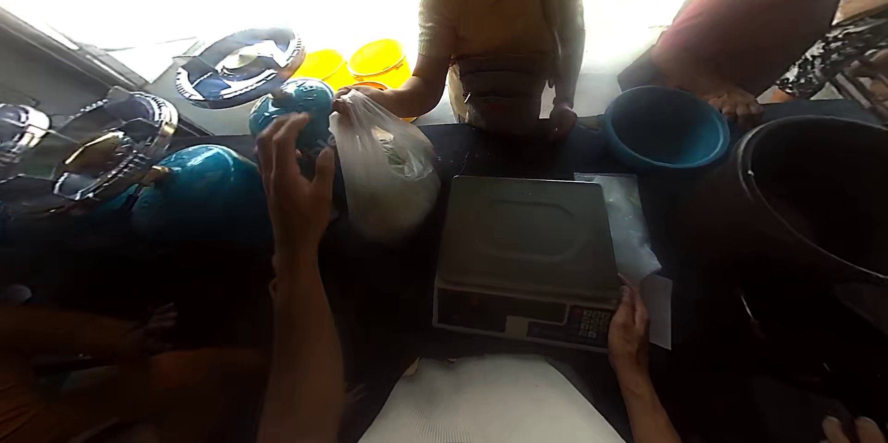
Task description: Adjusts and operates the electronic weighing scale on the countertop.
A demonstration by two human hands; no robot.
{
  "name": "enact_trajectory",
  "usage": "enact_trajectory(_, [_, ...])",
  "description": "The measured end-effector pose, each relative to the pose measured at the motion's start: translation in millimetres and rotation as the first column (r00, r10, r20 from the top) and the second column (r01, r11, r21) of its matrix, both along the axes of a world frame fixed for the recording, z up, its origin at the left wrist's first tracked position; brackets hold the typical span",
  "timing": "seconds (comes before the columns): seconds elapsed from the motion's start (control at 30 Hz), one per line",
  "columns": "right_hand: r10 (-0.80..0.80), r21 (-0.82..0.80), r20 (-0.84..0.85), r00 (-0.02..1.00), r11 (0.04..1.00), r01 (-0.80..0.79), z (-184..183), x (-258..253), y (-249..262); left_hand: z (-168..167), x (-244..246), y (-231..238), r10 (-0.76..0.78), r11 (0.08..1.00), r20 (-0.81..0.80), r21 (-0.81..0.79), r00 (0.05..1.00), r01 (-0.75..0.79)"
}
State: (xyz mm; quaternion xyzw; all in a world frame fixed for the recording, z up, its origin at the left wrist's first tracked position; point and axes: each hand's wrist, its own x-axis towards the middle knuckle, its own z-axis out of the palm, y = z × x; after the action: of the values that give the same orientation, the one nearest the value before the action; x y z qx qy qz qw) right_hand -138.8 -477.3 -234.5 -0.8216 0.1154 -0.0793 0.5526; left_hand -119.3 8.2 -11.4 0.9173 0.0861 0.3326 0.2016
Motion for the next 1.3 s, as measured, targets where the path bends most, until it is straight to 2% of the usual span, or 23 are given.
enact_trajectory(0.07, [-0.001,0.001,0.005,1.000,1.000,0.001,-0.9,0.4,-0.2,-37.6,-16.7,-30.4,-0.021,0.986,0.045,-0.167,0.999,0.028])
enact_trajectory(0.23, [0.006,-0.001,0.023,1.000,1.000,-0.006,-1.5,0.8,-1.1,-129.0,-50.9,-92.8,-0.085,0.885,-0.067,-0.463,0.994,0.044])
enact_trajectory(0.37, [-0.015,-0.011,0.037,0.999,1.000,0.016,-0.5,1.9,-0.3,-168.2,-66.2,-124.3,-0.194,0.781,-0.234,-0.625,0.953,0.005])
enact_trajectory(0.5, [-0.028,0.003,0.032,0.999,1.000,0.028,0.6,2.3,1.0,-178.0,-65.1,-134.8,-0.323,0.646,-0.290,-0.763,0.901,-0.014])
enact_trajectory(0.67, [-0.043,0.018,0.036,0.998,0.999,0.042,-1.1,3.9,0.4,-183.1,-63.1,-140.0,-0.338,0.585,-0.266,-0.811,0.903,-0.020])
enact_trajectory(0.9, [-0.079,0.031,0.048,0.996,0.997,0.077,-1.6,4.2,1.4,-188.2,-61.8,-152.6,-0.281,0.579,-0.230,-0.815,0.932,-0.026])
enact_trajectory(1.07, [-0.086,0.008,0.054,0.995,0.996,0.086,-3.8,5.1,2.6,-189.2,-64.8,-145.1,-0.290,0.616,-0.233,-0.787,0.928,-0.005])
enact_trajectory(1.3, [-0.105,0.021,0.071,0.992,0.994,0.103,-6.0,7.3,1.9,-186.1,-61.2,-148.5,-0.285,0.590,-0.187,-0.807,0.940,0.018])
